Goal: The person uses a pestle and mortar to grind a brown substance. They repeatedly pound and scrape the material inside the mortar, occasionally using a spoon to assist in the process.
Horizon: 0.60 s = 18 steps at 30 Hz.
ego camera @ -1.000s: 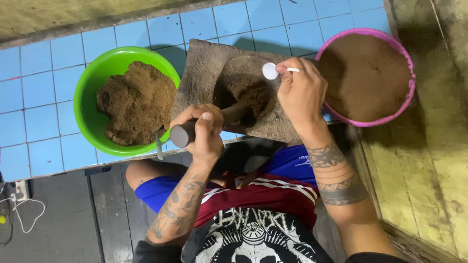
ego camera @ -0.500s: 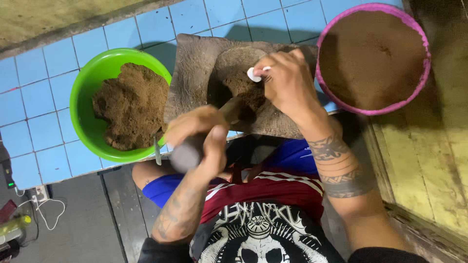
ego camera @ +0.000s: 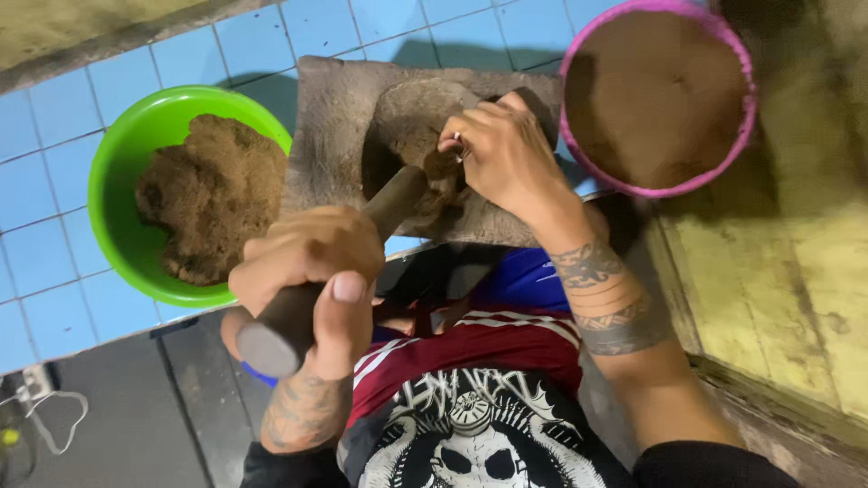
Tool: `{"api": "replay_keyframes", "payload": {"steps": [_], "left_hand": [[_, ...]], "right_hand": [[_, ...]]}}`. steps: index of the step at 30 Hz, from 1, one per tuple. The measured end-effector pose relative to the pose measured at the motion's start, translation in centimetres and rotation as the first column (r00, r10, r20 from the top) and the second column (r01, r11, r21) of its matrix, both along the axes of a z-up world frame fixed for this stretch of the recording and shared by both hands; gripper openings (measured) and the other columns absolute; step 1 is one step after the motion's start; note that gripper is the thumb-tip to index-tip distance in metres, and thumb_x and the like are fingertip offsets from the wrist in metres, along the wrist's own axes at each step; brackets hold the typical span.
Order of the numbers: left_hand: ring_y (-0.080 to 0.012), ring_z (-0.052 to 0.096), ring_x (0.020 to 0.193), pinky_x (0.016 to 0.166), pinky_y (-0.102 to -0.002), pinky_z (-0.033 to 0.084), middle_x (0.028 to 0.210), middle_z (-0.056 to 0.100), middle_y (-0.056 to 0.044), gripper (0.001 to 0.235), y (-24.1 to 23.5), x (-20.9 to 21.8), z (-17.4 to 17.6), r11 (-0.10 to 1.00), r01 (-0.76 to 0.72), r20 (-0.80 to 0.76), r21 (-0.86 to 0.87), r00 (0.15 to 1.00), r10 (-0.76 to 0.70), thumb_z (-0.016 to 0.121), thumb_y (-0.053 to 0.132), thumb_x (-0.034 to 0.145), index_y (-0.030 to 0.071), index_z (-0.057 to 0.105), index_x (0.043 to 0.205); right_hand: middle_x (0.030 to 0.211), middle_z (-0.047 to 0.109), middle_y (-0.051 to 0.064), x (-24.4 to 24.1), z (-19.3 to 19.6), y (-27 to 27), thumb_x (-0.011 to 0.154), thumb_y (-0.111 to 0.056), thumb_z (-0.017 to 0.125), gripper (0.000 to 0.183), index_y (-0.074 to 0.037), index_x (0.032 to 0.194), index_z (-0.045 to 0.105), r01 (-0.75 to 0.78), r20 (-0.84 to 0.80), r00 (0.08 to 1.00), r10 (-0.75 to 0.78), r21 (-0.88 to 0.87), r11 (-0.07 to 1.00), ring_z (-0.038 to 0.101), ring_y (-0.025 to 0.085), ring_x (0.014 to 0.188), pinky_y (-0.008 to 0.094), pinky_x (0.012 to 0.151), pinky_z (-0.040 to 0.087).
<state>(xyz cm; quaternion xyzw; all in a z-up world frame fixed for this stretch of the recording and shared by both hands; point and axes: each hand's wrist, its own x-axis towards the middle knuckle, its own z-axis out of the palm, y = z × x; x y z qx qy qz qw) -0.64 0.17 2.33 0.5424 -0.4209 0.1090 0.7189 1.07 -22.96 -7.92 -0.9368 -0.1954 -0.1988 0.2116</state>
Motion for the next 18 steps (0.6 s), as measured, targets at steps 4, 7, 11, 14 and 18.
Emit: {"api": "replay_keyframes", "payload": {"steps": [4, 7, 11, 14, 18], "left_hand": [[-0.0242, 0.054, 0.044, 0.049, -0.035, 0.045, 0.053, 0.054, -0.007, 0.028, -1.8, 2.3, -5.8, 0.994, -0.107, 0.008, 0.03, 0.994, 0.107, 0.061, 0.014, 0.097, 0.006, 0.062, 0.07], [-0.0209, 0.047, 0.05, 0.053, -0.033, 0.039, 0.058, 0.052, -0.007, 0.031, -3.9, 1.9, -7.6, 0.953, -0.299, -0.093, 0.051, 0.949, 0.302, 0.061, 0.021, 0.096, 0.006, 0.055, 0.07], [-0.0184, 0.044, 0.037, 0.039, -0.032, 0.037, 0.043, 0.043, -0.004, 0.041, -3.9, 2.9, -9.8, 0.952, -0.213, -0.124, -0.219, 0.974, 0.19, 0.062, 0.01, 0.094, 0.006, 0.049, 0.055], [-0.0196, 0.048, 0.036, 0.039, -0.032, 0.041, 0.044, 0.046, -0.004, 0.038, -2.4, 1.6, -9.8, 0.941, -0.19, -0.159, -0.279, 0.976, 0.15, 0.057, 0.007, 0.093, 0.005, 0.049, 0.056], [-0.0151, 0.046, 0.042, 0.045, -0.032, 0.041, 0.05, 0.042, -0.003, 0.032, -1.1, 0.1, -6.2, 0.882, -0.276, -0.192, -0.383, 0.957, 0.216, 0.06, 0.008, 0.094, 0.006, 0.047, 0.064]], "right_hand": [[0.077, 0.063, 0.002, 0.1, -0.3, -0.5, 0.084, 0.008, 0.064, 0.023, -0.014, 0.091, 0.066, 0.08, 0.024, 0.996, -0.081, 0.05, 0.996, 0.066, 0.027, 0.075, 0.04, 0.073, 0.046], [0.088, 0.066, 0.003, 0.1, -0.6, -0.7, 0.087, 0.012, 0.067, 0.026, -0.011, 0.098, 0.069, 0.13, -0.002, 0.992, -0.13, 0.063, 0.99, 0.067, 0.023, 0.081, 0.038, 0.079, 0.052], [0.092, 0.072, 0.007, 0.0, 2.2, 0.6, 0.083, 0.01, 0.064, 0.03, -0.013, 0.098, 0.073, -0.048, -0.157, 0.985, 0.072, 0.151, 0.987, 0.069, 0.035, 0.088, 0.045, 0.077, 0.049], [0.092, 0.075, 0.007, 0.2, -0.4, -0.3, 0.084, 0.01, 0.063, 0.028, -0.012, 0.096, 0.075, -0.064, -0.2, 0.976, 0.087, 0.122, 0.99, 0.069, 0.036, 0.086, 0.045, 0.076, 0.051], [0.091, 0.075, 0.01, 0.8, -1.4, -0.5, 0.089, 0.005, 0.062, 0.021, -0.011, 0.093, 0.074, -0.04, -0.198, 0.978, 0.064, 0.126, 0.991, 0.068, 0.038, 0.082, 0.048, 0.073, 0.052]]}}
